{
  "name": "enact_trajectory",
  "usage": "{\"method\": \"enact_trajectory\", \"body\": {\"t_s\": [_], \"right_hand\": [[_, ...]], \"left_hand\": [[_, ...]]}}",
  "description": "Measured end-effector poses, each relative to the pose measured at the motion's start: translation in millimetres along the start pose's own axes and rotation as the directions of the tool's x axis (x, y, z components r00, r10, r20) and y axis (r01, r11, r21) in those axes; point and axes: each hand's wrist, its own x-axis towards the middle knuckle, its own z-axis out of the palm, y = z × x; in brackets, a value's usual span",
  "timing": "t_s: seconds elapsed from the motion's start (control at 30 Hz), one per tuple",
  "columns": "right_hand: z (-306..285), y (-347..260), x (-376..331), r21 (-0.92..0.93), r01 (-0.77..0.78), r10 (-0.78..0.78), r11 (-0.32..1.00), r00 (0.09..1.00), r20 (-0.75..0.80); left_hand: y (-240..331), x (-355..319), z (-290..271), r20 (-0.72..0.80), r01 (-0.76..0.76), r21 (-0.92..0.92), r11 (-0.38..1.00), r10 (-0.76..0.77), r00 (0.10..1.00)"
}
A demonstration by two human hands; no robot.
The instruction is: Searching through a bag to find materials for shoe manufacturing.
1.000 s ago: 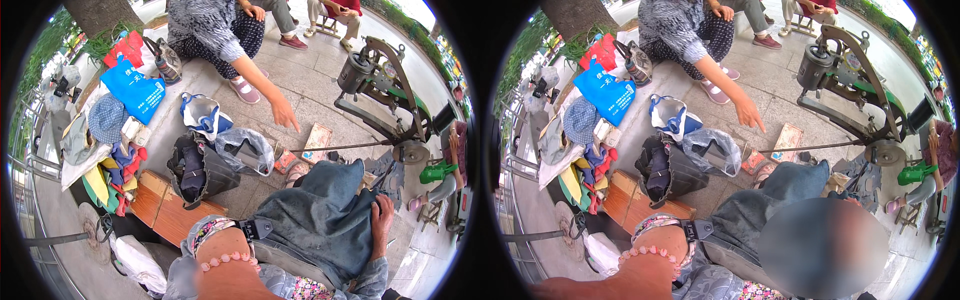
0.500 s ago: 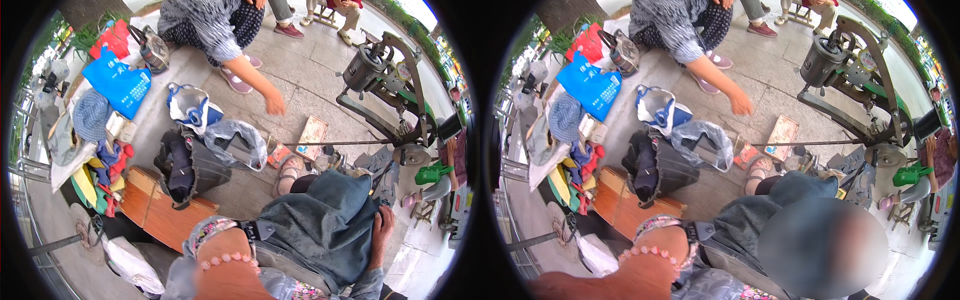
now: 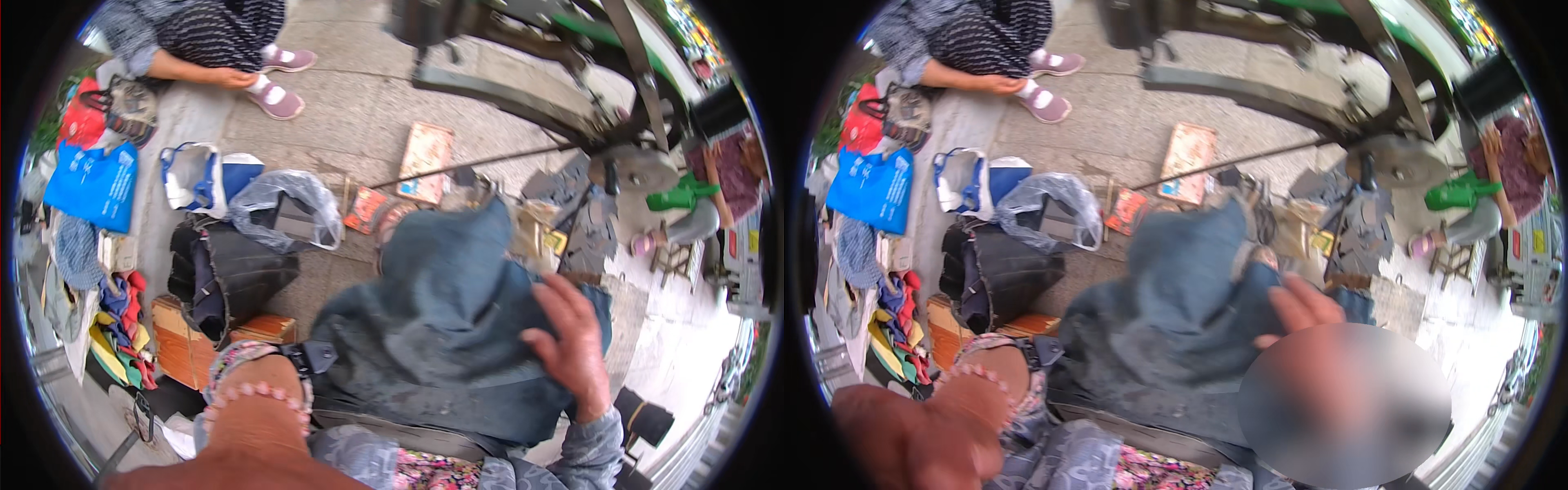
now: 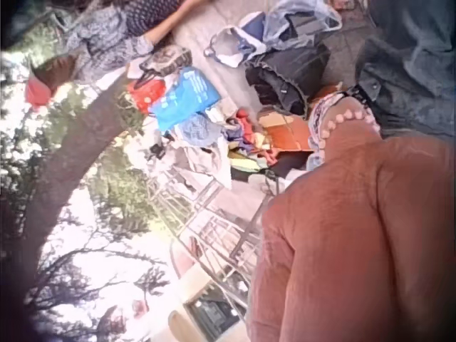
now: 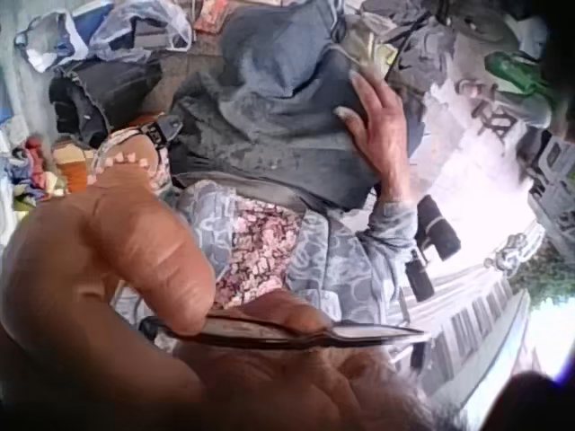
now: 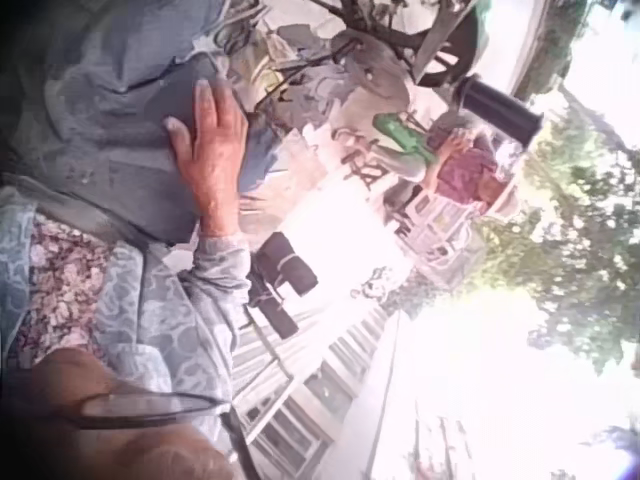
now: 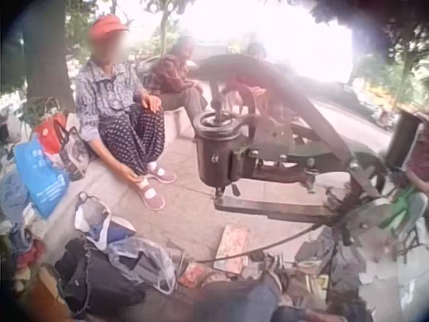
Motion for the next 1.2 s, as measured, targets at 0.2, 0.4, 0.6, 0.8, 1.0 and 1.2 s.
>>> {"method": "enact_trajectory", "body": {"t_s": [0.2, 0.4, 0.6, 0.8, 1.0, 1.2], "right_hand": [[23, -2, -24, 0.023, 0.318, -0.291, 0.948, 0.834, 0.470], [7, 20, -48, 0.161, 0.287, -0.329, 0.944, 0.809, 0.487], [-33, 36, -6, 0.304, 0.256, -0.392, 0.917, 0.717, 0.576], [-14, 60, 105, -0.172, 0.340, -0.240, 0.924, 0.870, 0.430], [131, 119, 201, -0.148, 0.046, 0.068, 0.988, 0.728, 0.683], [290, 188, 172, -0.173, -0.155, 0.232, 0.973, 0.693, 0.682]], "left_hand": [[-71, 63, 16, 0.051, -0.015, -0.217, 0.976, 0.027, 0.998], [-201, 132, 72, -0.239, 0.354, 0.553, 0.754, -0.264, 0.934], [-222, 119, 109, 0.134, 0.244, 0.856, 0.456, -0.651, 0.747], [-223, 127, 96, 0.253, 0.291, 0.725, 0.624, -0.635, 0.730], [-227, 116, 103, 0.175, 0.275, 0.746, 0.607, -0.577, 0.798], [-232, 106, 106, 0.135, 0.260, 0.698, 0.667, -0.479, 0.867]]}}
